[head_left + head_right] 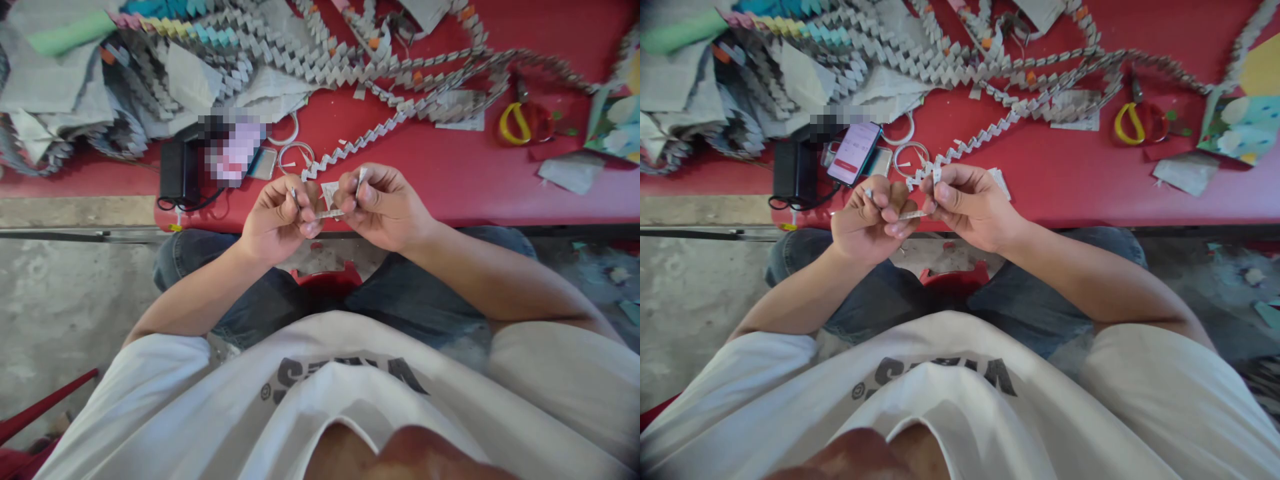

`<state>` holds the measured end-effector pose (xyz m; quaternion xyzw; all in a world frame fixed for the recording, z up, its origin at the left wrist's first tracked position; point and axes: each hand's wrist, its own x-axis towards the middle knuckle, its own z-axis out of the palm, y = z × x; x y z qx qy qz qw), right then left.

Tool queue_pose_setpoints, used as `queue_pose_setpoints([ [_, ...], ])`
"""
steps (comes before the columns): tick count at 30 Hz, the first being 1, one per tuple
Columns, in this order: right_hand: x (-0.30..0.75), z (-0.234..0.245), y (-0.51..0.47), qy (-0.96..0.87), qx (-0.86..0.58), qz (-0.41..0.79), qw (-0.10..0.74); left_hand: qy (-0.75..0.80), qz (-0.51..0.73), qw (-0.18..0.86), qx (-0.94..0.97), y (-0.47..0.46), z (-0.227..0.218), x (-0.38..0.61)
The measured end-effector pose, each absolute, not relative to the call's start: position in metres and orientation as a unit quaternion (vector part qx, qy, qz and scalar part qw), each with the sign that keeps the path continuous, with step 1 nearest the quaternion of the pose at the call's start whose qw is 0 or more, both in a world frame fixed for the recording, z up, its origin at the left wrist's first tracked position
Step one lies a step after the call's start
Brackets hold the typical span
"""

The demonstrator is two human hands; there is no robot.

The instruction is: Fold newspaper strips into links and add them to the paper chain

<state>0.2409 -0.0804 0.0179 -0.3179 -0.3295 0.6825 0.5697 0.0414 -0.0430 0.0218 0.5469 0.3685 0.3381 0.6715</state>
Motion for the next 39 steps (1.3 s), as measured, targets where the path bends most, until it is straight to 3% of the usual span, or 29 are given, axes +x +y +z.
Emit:
queue_pose_setpoints([
  [9,0.261,0.018,-0.069,-0.513,-0.274,0.682,0.444,0.326,0.275,0.695,0.578,-0.034,0.02,0.028],
  [21,0.293,0.036,-0.064,-0.734,-0.437,0.454,0.252,0.374,0.261,0.557,0.694,-0.026,0.028,0.03],
  [39,0.288,0.031,-0.072,-0.796,-0.454,0.3,0.264,0.33,0.347,0.451,0.753,-0.035,0.017,0.029],
])
